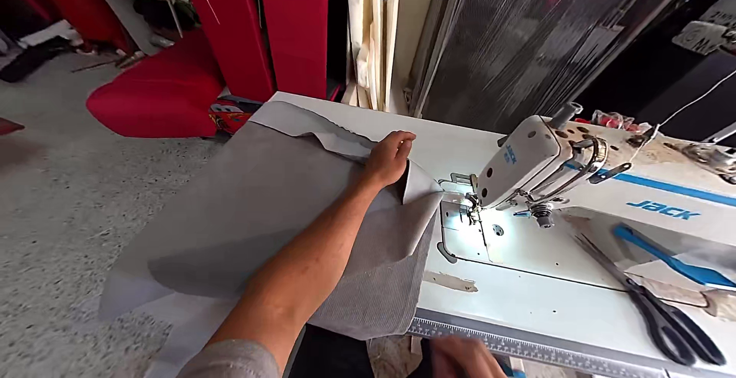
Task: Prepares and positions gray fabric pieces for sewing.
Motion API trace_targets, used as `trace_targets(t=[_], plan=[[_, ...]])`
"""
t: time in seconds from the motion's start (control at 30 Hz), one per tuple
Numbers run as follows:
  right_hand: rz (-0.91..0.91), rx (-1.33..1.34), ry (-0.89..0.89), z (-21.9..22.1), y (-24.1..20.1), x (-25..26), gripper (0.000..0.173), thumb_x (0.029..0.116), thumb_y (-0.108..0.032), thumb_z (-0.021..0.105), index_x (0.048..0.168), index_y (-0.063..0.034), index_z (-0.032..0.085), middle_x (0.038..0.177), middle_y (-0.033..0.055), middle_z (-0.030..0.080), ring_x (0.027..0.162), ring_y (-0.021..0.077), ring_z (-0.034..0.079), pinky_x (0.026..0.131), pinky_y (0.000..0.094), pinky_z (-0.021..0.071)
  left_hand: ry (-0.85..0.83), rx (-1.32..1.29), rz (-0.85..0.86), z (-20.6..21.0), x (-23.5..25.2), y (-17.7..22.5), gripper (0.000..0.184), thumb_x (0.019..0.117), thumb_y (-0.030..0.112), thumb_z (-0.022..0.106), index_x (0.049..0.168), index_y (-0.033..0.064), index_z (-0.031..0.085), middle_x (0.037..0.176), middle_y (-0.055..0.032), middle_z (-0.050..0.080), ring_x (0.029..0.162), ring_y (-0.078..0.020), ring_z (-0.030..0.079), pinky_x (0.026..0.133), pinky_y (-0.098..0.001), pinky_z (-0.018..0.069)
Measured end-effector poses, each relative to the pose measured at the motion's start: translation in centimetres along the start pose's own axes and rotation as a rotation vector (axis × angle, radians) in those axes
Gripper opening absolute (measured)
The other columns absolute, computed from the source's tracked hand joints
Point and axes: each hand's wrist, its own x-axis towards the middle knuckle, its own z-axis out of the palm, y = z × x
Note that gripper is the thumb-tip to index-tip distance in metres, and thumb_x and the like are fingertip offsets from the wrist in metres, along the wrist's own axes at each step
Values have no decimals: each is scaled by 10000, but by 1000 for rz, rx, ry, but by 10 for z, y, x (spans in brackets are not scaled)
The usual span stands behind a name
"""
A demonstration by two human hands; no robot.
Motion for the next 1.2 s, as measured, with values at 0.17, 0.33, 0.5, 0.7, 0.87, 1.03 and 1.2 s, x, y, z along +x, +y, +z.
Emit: trace_targets(t=[0.17,0.33,0.5,0.7,0.87,1.03,1.2], plan=[[-167,-390,-112,97,-2,82,532,1040,-535,391,1271,-197,731,1342,64,676,1280,266,608,1017,446,523,180,-124,-10,-24,11,17,380,1086,164,377,1318,2,631,1315,-182,652,1166,-288,667,1020,-478,538],[-196,-516,-99,105,13,85,550,1029,-553,397,1230,-183,751,1322,97,680,1282,300,604,1060,468,499,96,-34,-38,-146,-22,44,410,1102,230,364,1364,-10,568,1301,-170,655,1143,-227,677,976,-426,566],[-260,-539,-89,97,26,90,567,1027,-566,391,1218,-171,750,1318,105,681,1278,317,605,1056,480,498,-9,508,-416,-299,-134,-25,444,1075,318,508,1388,10,571,1371,-226,611,1301,-367,584,1113,-587,440],[-311,-528,-110,93,32,97,555,1013,-572,400,1189,-181,754,1295,90,688,1264,317,610,1028,467,516,162,411,-850,-318,-221,-65,418,1113,337,431,1267,13,646,1195,-262,667,1161,-407,629,1015,-644,445],[-328,-475,-220,85,37,115,555,1016,-587,387,1157,-187,746,1289,76,682,1238,302,623,925,452,566,353,315,-949,-321,-250,-39,343,1104,234,478,1038,-59,643,981,-251,641,935,-347,621,869,-576,484],[-312,-401,-391,78,48,142,530,1040,-576,381,1149,-189,725,1319,32,650,1257,262,600,908,465,566,504,-77,-900,-306,-302,-36,429,1125,325,358,1350,12,546,1210,-173,647,1086,-238,647,942,-475,535],[-337,-357,-476,78,56,167,487,1038,-545,432,1203,-184,714,1363,31,623,1315,236,555,988,454,529,692,137,-813,-261,-329,-36,660,1125,448,199,1388,-42,553,1342,-222,620,1269,-260,595,1093,-492,459]])
